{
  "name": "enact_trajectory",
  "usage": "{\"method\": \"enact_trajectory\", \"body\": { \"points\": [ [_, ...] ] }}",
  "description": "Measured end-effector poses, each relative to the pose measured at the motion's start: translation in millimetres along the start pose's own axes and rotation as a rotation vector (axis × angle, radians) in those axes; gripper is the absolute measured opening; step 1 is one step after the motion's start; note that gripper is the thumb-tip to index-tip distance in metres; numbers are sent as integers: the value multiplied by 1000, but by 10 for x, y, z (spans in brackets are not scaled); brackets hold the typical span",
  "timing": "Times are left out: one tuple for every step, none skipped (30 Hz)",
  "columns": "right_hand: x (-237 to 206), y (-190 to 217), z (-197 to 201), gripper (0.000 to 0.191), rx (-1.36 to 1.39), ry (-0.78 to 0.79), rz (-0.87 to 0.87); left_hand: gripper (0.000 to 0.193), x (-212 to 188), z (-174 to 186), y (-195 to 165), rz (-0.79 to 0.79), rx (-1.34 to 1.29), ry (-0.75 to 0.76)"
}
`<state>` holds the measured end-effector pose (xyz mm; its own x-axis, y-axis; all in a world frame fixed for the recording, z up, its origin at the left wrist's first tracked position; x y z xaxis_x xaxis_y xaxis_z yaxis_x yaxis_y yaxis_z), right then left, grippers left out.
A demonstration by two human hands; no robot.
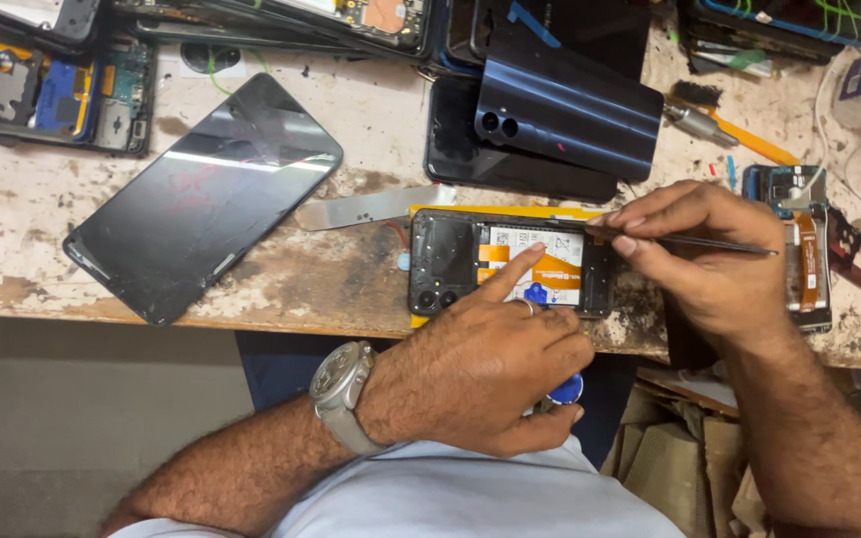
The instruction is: The person applies adhesive to the internal frame of a disassembled smartphone, then aligns and presses the back cover onto the device. The person handles a tube of adhesive, a metal spatula, and the phone components on a cluttered workbench.
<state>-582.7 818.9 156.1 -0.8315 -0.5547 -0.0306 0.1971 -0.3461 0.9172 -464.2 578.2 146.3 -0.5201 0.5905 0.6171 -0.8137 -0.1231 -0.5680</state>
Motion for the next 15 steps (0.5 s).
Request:
{"method": "enact_trajectory", "body": {
  "points": [
    [8,0,12,12,19,11,9,29,16,-29,6,7,-4,11],
    [16,2,15,12,38,23,17,28,34,-55,6,9,-10,5],
    [16,1,21,12,10,20,18,28,60,-92,-3,12,-15,0],
    [17,0,23,12,-16,17,22,27,87,-129,-13,17,-17,-3],
    [14,-6,27,12,-40,11,26,28,113,-164,-21,19,-13,-4],
    [9,-8,29,12,-46,26,58,28,138,-202,-33,19,-11,-4],
    [5,-12,34,13,-55,39,88,29,159,-232,-44,17,-11,-5],
    [-1,-14,41,13,-65,50,114,29,173,-257,-53,20,-2,0],
    [-1,-18,48,13,-84,54,105,28,178,-267,-52,20,3,4],
    [-10,-17,66,13,-106,58,94,28,180,-275,-51,18,5,4],
    [-1,-10,76,13,-125,65,86,29,180,-271,-47,-1,-2,-35],
    [-1,-6,86,13,-118,53,71,31,180,-270,-49,-15,0,-68],
    [6,8,96,13,-107,44,59,32,180,-266,-47,-24,6,-100],
    [14,13,96,13,-98,37,48,31,184,-272,-49,-15,5,-89],
    [24,21,87,13,-105,55,77,30,194,-282,-48,-7,6,-77]
  ]
}}
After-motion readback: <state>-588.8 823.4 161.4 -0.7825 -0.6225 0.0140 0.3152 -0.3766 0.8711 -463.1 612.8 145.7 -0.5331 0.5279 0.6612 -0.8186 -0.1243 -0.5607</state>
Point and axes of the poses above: each hand's wrist, its own x-axis towards the middle knuckle, its own z-axis out of the back of the hand, y = z × x, the point moved 1 cm from there along x, towards the middle knuckle, and after that the axes turned 15 degrees about -z, right-handed, at the moved point
